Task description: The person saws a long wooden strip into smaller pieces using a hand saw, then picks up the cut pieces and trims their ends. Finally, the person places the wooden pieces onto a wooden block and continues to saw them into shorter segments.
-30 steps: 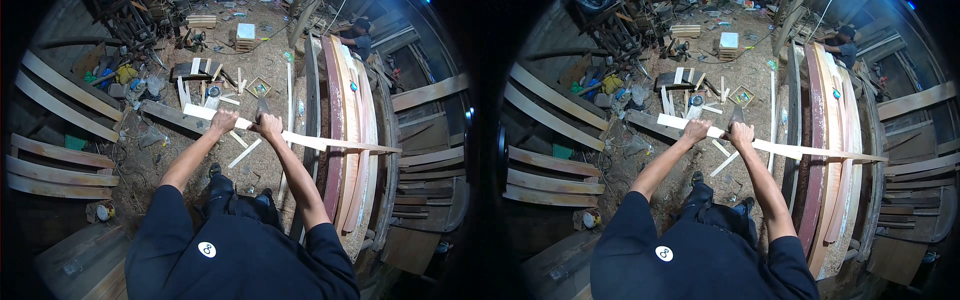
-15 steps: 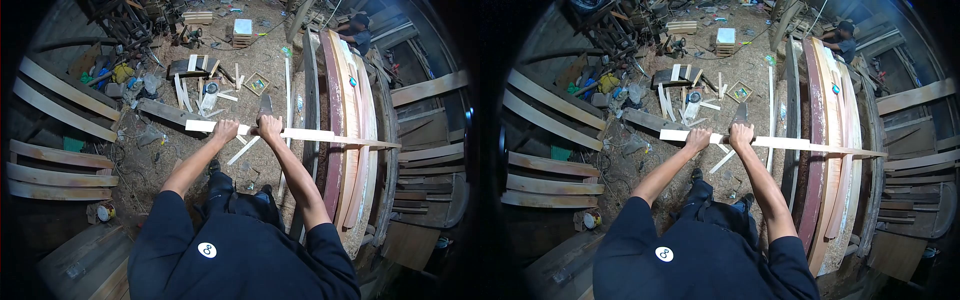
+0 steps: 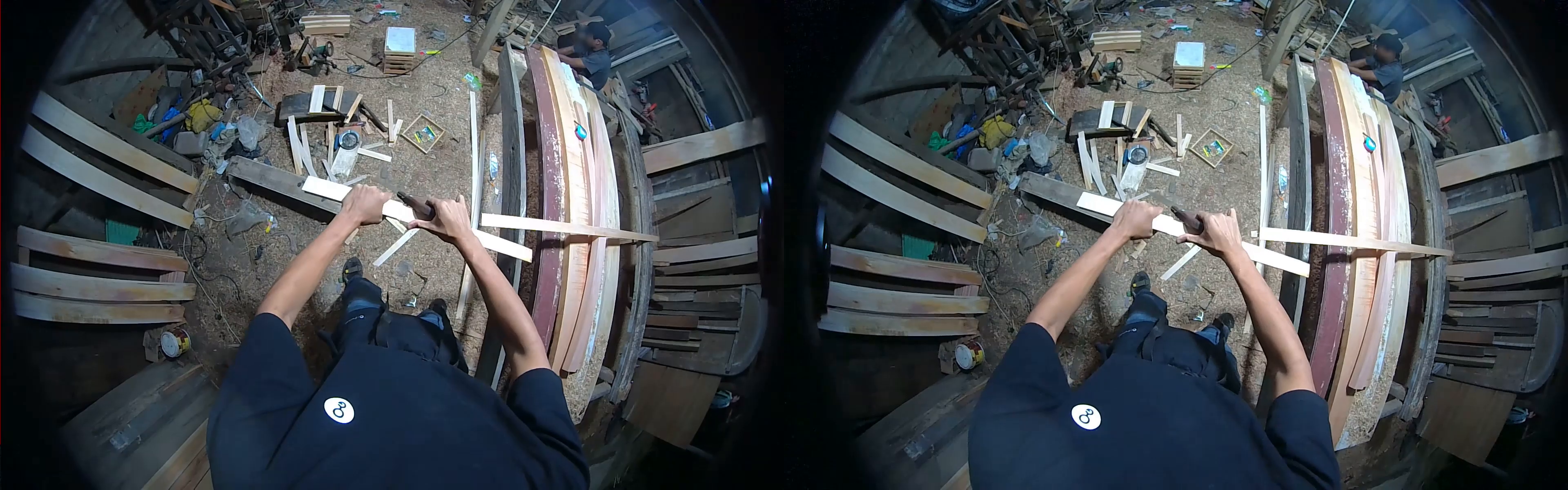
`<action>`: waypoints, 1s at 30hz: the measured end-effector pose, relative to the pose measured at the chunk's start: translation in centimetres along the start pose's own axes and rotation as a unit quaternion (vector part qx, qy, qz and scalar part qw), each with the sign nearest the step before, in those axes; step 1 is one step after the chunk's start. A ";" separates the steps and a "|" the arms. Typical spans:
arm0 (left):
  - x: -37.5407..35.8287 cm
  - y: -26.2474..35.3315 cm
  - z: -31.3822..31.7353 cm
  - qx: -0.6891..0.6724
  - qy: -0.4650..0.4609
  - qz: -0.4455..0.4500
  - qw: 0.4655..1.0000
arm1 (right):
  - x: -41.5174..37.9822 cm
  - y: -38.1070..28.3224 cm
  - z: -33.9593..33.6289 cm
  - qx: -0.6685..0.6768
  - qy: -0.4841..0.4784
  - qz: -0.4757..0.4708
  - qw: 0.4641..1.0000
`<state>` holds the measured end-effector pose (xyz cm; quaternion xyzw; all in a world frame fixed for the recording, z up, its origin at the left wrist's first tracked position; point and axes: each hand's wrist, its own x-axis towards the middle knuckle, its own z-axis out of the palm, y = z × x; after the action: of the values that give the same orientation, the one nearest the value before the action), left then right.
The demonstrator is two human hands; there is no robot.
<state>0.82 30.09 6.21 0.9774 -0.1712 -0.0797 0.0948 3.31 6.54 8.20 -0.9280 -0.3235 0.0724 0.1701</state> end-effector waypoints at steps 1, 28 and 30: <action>0.2 -0.2 0.1 0.000 0.000 -0.002 1.000 | -0.1 0.0 0.0 0.009 0.017 -0.013 1.000; 2.5 -0.2 -0.2 -0.181 -0.004 -0.204 0.962 | -4.4 -5.1 0.2 0.351 0.271 0.113 0.889; 2.7 0.1 -0.9 -0.177 0.024 -0.238 0.955 | -4.2 -5.3 0.5 0.363 0.268 0.119 0.884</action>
<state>3.44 29.20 6.81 0.9591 0.0853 -0.1052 0.2485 -3.17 7.91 9.77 -0.8170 -0.1038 -0.0466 0.5653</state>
